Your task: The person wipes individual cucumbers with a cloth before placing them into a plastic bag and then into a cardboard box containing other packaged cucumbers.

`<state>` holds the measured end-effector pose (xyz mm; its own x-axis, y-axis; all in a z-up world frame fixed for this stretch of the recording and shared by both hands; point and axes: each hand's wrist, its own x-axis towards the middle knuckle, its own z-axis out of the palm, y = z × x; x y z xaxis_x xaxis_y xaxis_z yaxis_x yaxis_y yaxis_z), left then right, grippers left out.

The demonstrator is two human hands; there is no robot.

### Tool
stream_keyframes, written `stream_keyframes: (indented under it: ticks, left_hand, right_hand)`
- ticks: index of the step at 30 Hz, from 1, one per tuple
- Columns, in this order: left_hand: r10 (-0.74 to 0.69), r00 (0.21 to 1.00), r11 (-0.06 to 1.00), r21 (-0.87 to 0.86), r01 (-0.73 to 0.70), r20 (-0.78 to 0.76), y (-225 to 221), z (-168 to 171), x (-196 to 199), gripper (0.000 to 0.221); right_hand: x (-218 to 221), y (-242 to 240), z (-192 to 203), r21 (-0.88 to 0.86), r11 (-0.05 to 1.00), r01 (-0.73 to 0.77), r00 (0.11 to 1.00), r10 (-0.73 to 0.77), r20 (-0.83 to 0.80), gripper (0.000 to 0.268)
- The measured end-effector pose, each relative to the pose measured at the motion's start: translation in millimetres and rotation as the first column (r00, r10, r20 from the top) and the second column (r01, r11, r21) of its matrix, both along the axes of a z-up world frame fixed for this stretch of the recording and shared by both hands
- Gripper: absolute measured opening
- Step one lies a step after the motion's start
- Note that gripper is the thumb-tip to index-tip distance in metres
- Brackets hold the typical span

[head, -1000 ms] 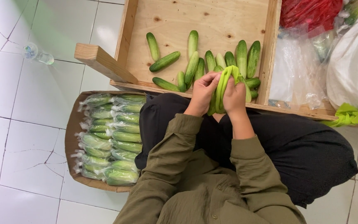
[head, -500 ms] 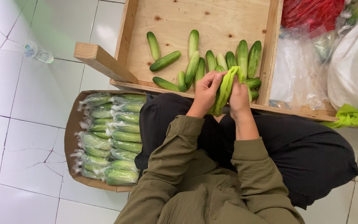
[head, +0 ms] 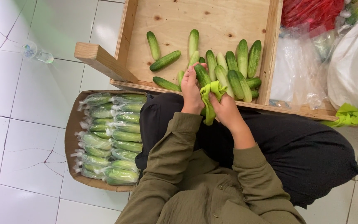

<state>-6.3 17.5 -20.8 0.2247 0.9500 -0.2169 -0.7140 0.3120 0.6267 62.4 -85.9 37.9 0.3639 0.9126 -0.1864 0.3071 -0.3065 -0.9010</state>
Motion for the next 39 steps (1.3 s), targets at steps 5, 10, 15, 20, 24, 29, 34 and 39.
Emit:
stream_keyframes:
  ticks: [5, 10, 15, 20, 24, 29, 34, 39]
  left_hand:
    - [-0.001, 0.998, 1.000, -0.027, 0.002, 0.056, 3.5, -17.0, 5.4, 0.026]
    - [-0.161, 0.986, 0.986, 0.028, 0.162, -0.032, -5.0, -16.5, 10.7, 0.033]
    - [-0.174, 0.984, 0.985, 0.008, 0.174, -0.034, -5.7, -24.0, 17.7, 0.033]
    - [-0.115, 0.991, 0.993, 0.009, 0.116, -0.073, -5.4, -10.6, 6.4, 0.033]
    - [0.039, 0.996, 0.999, 0.034, -0.036, -0.085, 11.0, -37.5, 6.7, 0.032]
    - [0.279, 0.946, 0.959, -0.010, -0.285, -0.167, 16.4, -20.6, -0.8, 0.031]
    - [0.355, 0.907, 0.931, -0.009, -0.366, -0.225, 16.5, -9.8, -7.8, 0.031]
    - [0.144, 0.978, 0.986, -0.060, -0.155, -0.149, 11.0, -15.9, -8.7, 0.037]
  right_hand:
    - [6.4, -19.1, -24.8, 0.026, 1.000, 0.011, 1.000, -0.011, 0.006, 0.047]
    - [18.3, -10.6, -31.5, 0.062, 0.998, 0.028, 0.999, -0.030, 0.033, 0.046]
    - [18.9, 4.2, -12.7, 0.092, 0.990, 0.107, 0.990, -0.114, 0.080, 0.046]
    - [10.7, 3.5, -19.3, 0.081, 0.995, 0.049, 0.996, -0.054, 0.064, 0.040]
    - [15.9, -4.8, -36.6, 0.065, 0.998, 0.006, 0.998, -0.010, 0.063, 0.039]
    - [25.4, -9.1, -42.3, -0.090, 0.992, 0.091, 0.995, -0.087, 0.052, 0.046]
    - [40.8, -11.3, -40.4, -0.362, 0.917, 0.170, 0.985, -0.160, 0.058, 0.070]
    - [32.0, -22.5, 37.5, -0.400, 0.907, 0.135, 0.987, -0.088, 0.133, 0.063]
